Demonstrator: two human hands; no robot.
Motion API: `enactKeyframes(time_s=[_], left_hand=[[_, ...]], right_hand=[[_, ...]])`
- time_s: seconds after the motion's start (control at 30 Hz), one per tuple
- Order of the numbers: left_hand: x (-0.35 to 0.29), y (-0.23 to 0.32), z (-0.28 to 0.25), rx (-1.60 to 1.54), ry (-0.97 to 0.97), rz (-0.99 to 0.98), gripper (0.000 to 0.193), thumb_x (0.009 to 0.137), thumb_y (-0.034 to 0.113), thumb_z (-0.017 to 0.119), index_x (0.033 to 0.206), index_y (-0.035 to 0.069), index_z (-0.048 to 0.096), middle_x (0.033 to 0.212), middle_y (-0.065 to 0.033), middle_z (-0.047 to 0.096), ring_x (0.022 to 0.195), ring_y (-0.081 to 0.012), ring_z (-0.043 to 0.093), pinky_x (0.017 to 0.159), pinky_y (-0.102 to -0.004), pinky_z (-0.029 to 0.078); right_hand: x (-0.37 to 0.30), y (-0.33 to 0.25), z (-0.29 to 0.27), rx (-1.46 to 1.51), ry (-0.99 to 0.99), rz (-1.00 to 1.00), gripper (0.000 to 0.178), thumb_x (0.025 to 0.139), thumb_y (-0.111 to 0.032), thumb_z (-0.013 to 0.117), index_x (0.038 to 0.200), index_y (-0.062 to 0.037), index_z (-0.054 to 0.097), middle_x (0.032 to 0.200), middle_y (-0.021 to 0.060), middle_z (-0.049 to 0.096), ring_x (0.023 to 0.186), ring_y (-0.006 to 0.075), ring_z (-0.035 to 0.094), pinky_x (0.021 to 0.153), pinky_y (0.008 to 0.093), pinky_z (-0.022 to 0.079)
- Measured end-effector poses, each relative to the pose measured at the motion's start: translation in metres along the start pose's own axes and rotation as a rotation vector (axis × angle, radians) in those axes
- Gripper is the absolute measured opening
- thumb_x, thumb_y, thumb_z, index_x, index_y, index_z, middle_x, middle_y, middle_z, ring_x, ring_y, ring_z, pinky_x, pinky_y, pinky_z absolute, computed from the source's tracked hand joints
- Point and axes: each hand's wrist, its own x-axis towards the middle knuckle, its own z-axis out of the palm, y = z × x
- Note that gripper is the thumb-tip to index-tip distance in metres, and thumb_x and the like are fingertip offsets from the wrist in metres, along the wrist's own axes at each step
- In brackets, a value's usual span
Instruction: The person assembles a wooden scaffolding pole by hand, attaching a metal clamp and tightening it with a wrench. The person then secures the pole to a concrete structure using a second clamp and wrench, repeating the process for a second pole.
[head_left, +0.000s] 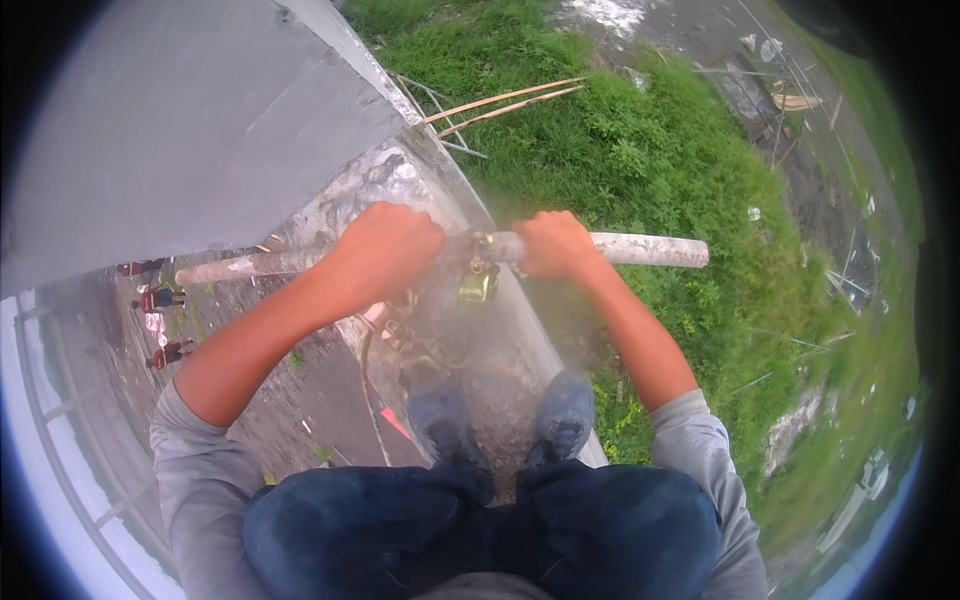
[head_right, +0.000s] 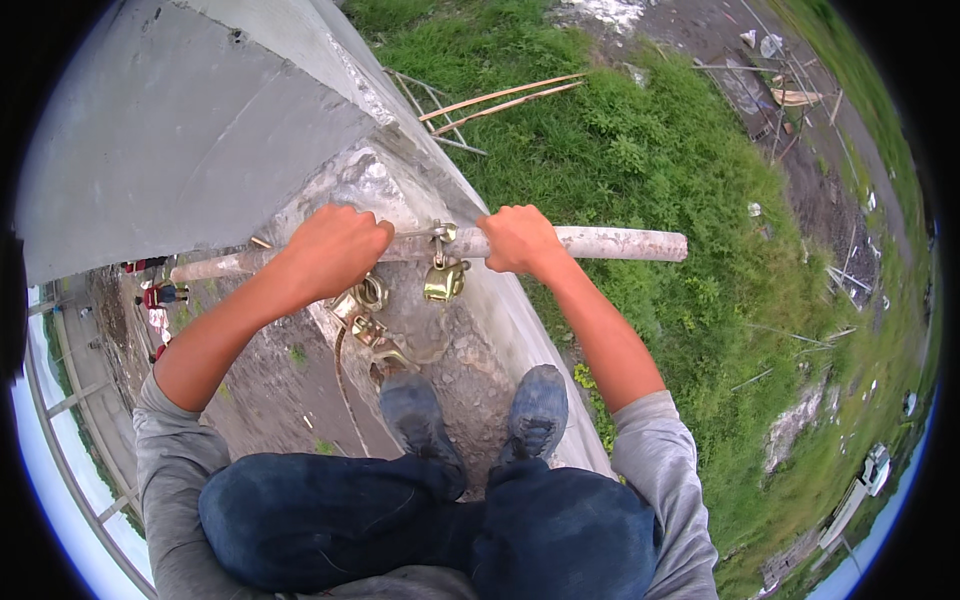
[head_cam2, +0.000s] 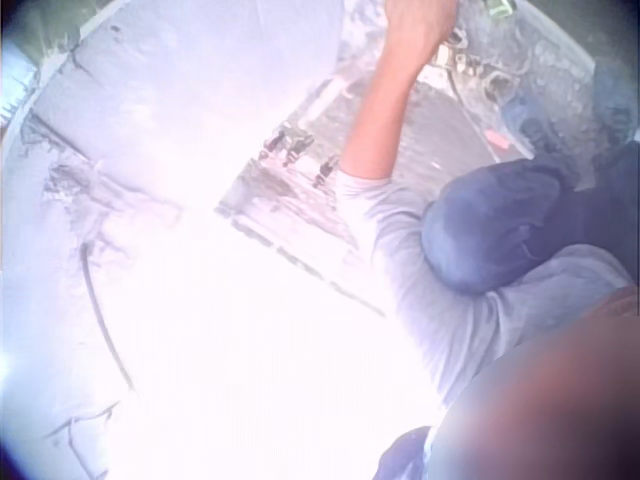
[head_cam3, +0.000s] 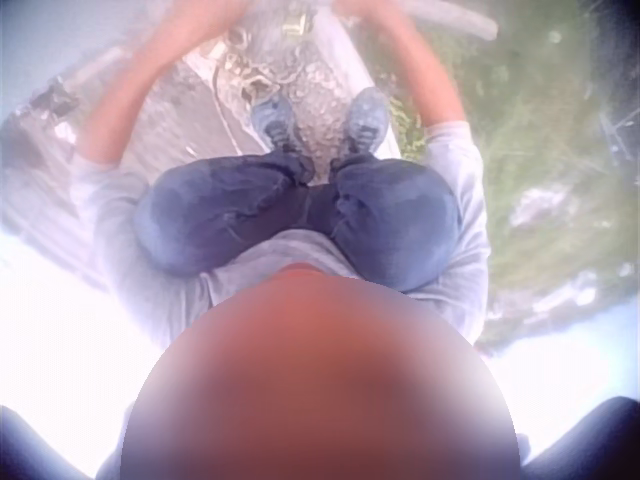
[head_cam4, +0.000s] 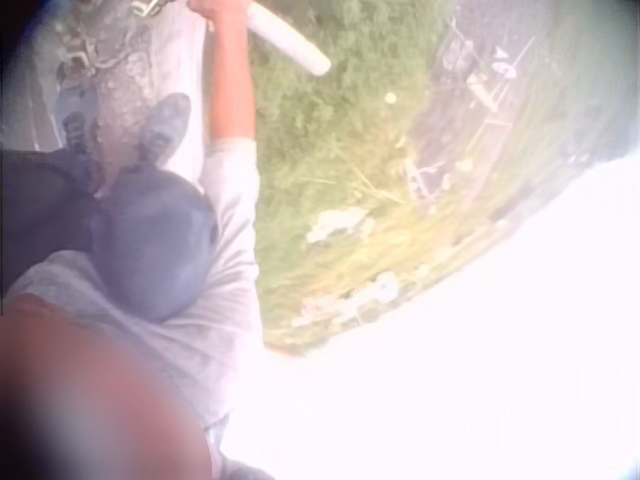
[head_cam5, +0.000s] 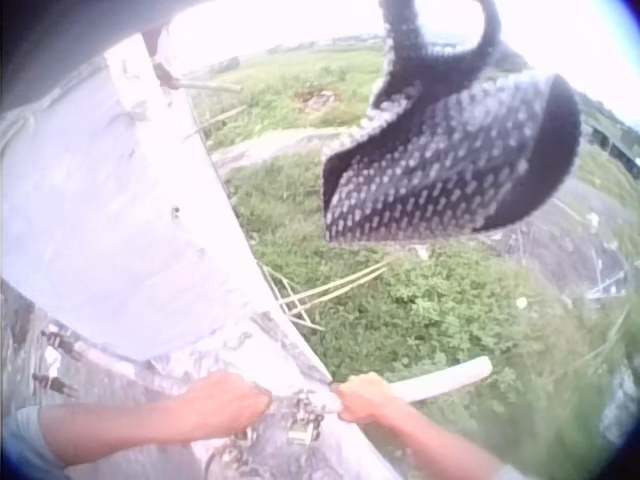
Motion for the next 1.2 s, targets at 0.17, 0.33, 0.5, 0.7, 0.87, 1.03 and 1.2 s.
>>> enactKeyframes(time_s=[0.17, 0.33, 0.5, 0.7, 0.87, 1.03, 1.2], left_hand=[[0.002, -0.017, 0.005, 0.003, -0.050, 0.052, 0.007, 0.080, 0.003, 0.063, 0.085, 0.000, 0.066, 0.072, -0.0169, 0.071, 0.071, -0.0347, 0.072, 0.064, -0.0445, 0.056], [-0.012, -0.039, 0.030, -0.015, 0.048, 0.074, 0.013, 0.080, 0.004, 0.063, 0.093, 0.002, 0.064, 0.071, -0.0154, 0.070, 0.067, -0.0352, 0.071, 0.059, -0.0449, 0.052], [-0.009, -0.073, 0.074, -0.073, 0.197, 0.121, 0.014, 0.088, 0.017, 0.066, 0.099, 0.009, 0.062, 0.067, -0.0109, 0.067, 0.059, -0.0322, 0.066, 0.054, -0.0443, 0.048], [0.010, -0.104, 0.132, -0.291, 0.348, 0.181, 0.027, 0.102, 0.038, 0.059, 0.096, 0.012, 0.060, 0.059, -0.0083, 0.058, 0.052, -0.0318, 0.057, 0.051, -0.0447, 0.042], [0.031, -0.111, 0.156, -0.346, 0.342, 0.156, 0.035, 0.104, 0.042, 0.054, 0.086, 0.012, 0.055, 0.061, -0.0117, 0.057, 0.057, -0.0362, 0.057, 0.057, -0.0475, 0.045], [0.029, -0.107, 0.144, -0.449, 0.269, 0.117, 0.034, 0.104, 0.037, 0.054, 0.085, 0.010, 0.053, 0.072, -0.0157, 0.060, 0.066, -0.0384, 0.058, 0.062, -0.0483, 0.047], [-0.003, -0.070, 0.100, -0.432, 0.489, -0.083, 0.015, 0.100, 0.017, 0.057, 0.109, 0.009, 0.067, 0.083, -0.0172, 0.066, 0.074, -0.0362, 0.066, 0.066, -0.0462, 0.052]], right_hand=[[-0.001, -0.001, -0.003, -0.024, -0.026, -0.019, 0.041, 0.067, -0.021, 0.074, 0.105, -0.0045, 0.071, 0.078, 0.0198, 0.072, 0.077, 0.0393, 0.072, 0.075, 0.0483, 0.059], [0.000, -0.001, -0.003, -0.041, -0.001, -0.048, 0.040, 0.068, -0.023, 0.075, 0.102, -0.0035, 0.069, 0.079, 0.0202, 0.072, 0.077, 0.0396, 0.072, 0.073, 0.0492, 0.058], [0.001, 0.000, -0.003, -0.029, -0.007, -0.055, 0.039, 0.069, -0.023, 0.075, 0.102, -0.0034, 0.068, 0.079, 0.0205, 0.072, 0.077, 0.0400, 0.072, 0.073, 0.0495, 0.058], [0.000, 0.001, -0.001, -0.048, -0.004, -0.067, 0.041, 0.070, -0.023, 0.076, 0.104, -0.0036, 0.066, 0.078, 0.0199, 0.072, 0.077, 0.0392, 0.072, 0.072, 0.0495, 0.059], [0.001, 0.000, -0.001, -0.044, -0.038, -0.039, 0.042, 0.068, -0.020, 0.076, 0.106, -0.0034, 0.067, 0.080, 0.0198, 0.073, 0.078, 0.0386, 0.073, 0.072, 0.0486, 0.059], [0.003, -0.001, 0.000, -0.038, -0.027, -0.043, 0.043, 0.066, -0.016, 0.074, 0.108, -0.0043, 0.070, 0.081, 0.0205, 0.073, 0.079, 0.0390, 0.073, 0.073, 0.0482, 0.060], [0.003, 0.000, 0.005, -0.074, -0.053, -0.008, 0.042, 0.072, -0.027, 0.077, 0.110, -0.0099, 0.070, 0.085, 0.0185, 0.073, 0.082, 0.0383, 0.072, 0.076, 0.0486, 0.058]])
